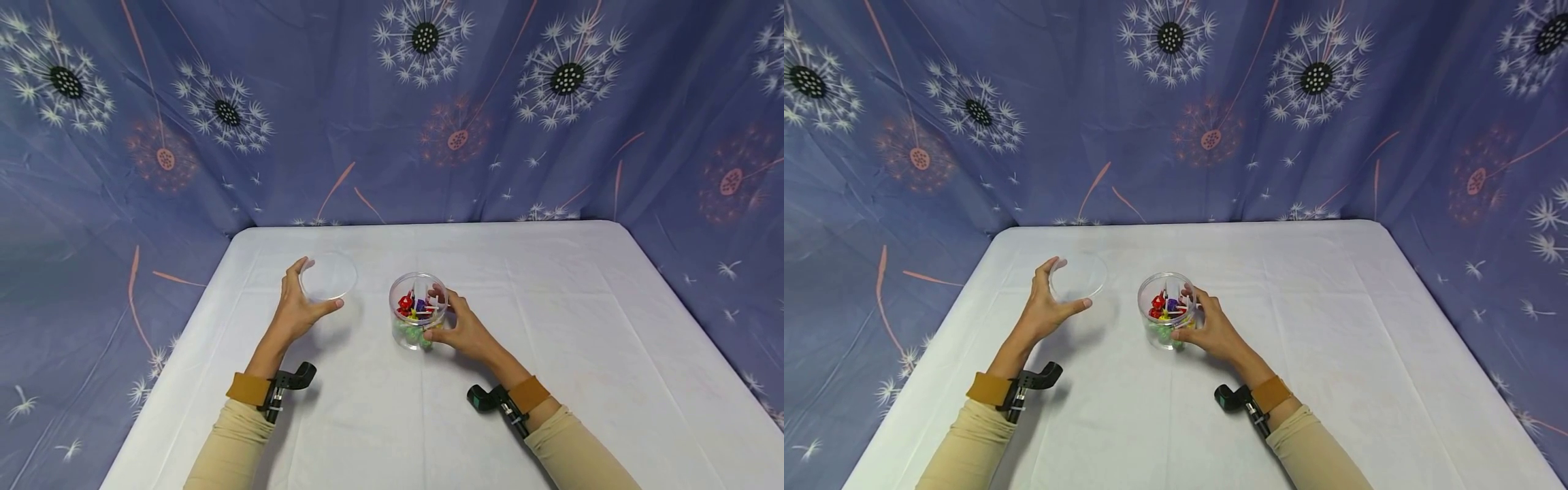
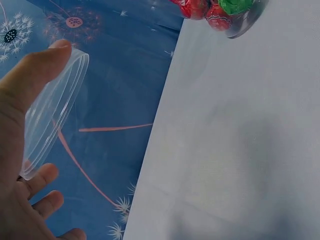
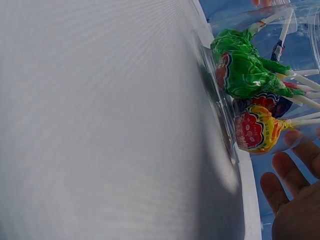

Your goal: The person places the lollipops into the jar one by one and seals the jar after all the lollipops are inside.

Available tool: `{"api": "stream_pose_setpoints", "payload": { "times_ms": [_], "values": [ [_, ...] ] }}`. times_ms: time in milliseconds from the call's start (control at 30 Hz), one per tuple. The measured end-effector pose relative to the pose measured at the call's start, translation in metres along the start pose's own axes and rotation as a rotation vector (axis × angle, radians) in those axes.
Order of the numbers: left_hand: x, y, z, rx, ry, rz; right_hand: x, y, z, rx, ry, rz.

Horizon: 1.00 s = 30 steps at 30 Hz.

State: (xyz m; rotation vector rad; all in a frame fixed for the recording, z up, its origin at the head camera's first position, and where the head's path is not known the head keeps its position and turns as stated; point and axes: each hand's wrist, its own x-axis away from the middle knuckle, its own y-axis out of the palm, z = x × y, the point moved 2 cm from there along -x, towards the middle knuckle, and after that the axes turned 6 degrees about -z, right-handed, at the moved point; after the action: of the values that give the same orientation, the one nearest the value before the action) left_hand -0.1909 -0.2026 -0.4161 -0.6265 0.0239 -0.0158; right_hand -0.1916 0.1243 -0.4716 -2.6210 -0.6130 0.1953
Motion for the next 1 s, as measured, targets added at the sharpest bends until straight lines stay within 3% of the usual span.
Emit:
{"api": "stream_pose_setpoints", "payload": {
  "times_ms": [500,700,1000],
  "values": [
    [0.003,0.001,0.009,0.139,0.084,-0.007,0.0,-0.001,0.0,0.018,-0.072,0.009],
    [0.005,0.004,0.013,0.2,0.074,-0.023,0.001,-0.001,0.0,0.014,-0.061,0.011],
    [0.008,0.006,0.018,0.192,0.104,0.006,0.001,-0.001,-0.005,-0.001,-0.035,0.003]
  ]
}}
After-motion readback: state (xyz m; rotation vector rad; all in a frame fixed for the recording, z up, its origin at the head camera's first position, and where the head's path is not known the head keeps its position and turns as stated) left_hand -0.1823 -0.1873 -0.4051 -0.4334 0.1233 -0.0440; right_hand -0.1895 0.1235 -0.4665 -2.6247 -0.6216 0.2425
